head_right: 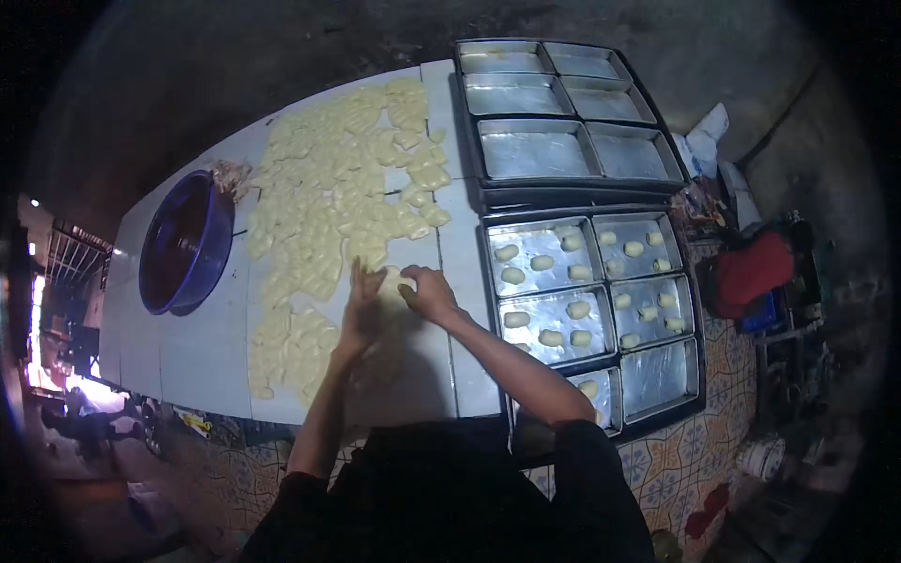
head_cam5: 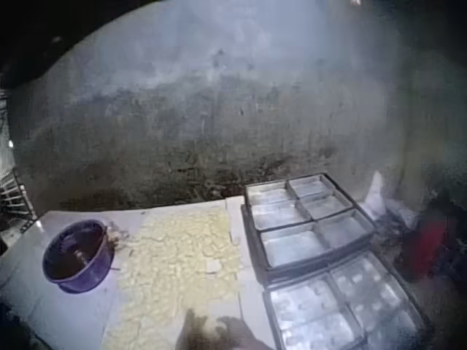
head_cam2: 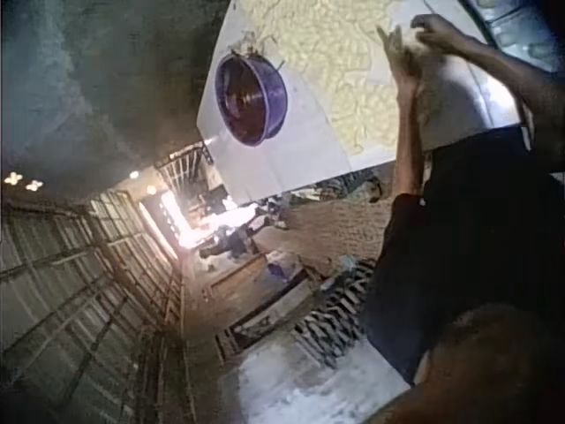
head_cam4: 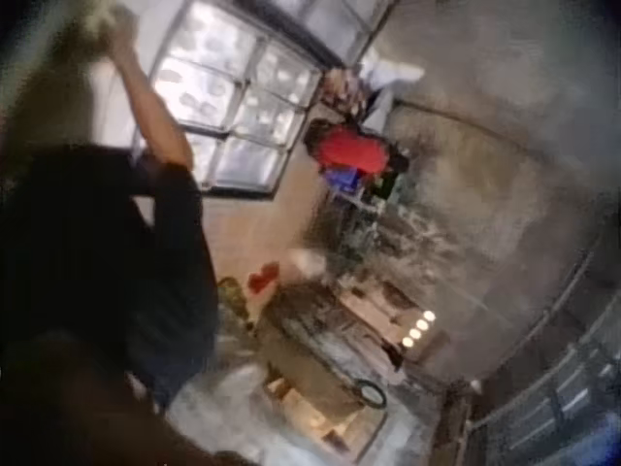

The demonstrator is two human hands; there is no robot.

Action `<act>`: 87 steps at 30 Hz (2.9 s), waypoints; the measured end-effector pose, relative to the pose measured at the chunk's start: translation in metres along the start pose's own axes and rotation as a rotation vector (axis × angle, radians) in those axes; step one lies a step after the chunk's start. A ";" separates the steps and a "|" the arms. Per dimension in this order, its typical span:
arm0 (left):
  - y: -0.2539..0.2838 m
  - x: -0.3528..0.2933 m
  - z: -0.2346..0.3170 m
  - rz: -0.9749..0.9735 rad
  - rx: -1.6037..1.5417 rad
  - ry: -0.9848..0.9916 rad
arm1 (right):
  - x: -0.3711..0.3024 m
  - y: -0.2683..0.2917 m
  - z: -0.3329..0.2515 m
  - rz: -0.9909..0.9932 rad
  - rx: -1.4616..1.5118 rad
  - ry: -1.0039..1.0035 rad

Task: The person fills pieces of dough with filling from a bowl, folds them closed into rolls by hand, and places the filled dough rolls into metal baking trays.

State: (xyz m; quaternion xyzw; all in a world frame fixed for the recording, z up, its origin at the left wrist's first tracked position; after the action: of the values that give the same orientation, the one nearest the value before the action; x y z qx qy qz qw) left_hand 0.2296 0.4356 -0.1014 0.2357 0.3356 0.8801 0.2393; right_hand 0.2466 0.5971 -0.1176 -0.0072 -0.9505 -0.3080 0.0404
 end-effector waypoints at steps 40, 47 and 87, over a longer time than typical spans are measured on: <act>0.201 -0.122 -0.060 0.562 -1.269 0.353 | 0.044 -0.151 -0.281 -0.167 0.446 0.365; 0.250 -0.085 -0.093 0.038 -2.273 -0.228 | 0.090 -0.204 -0.225 -0.687 0.711 -0.024; 0.151 -0.089 -0.030 0.089 -1.136 0.476 | -0.025 -0.062 -0.204 -0.206 0.290 0.295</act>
State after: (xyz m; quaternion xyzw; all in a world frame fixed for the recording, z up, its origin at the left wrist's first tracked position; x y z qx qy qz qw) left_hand 0.2416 0.2702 -0.0377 -0.1175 -0.1517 0.9589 0.2089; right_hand 0.2838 0.4273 0.0084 0.1411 -0.9643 -0.1684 0.1479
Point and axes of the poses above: each hand's wrist, its own x-axis towards the middle knuckle, its own y-axis out of the back of the hand, z = x × y, the point moved 5 cm from there along x, towards the middle knuckle, and after that the axes turned 5 degrees about -z, right-handed, at the moved point
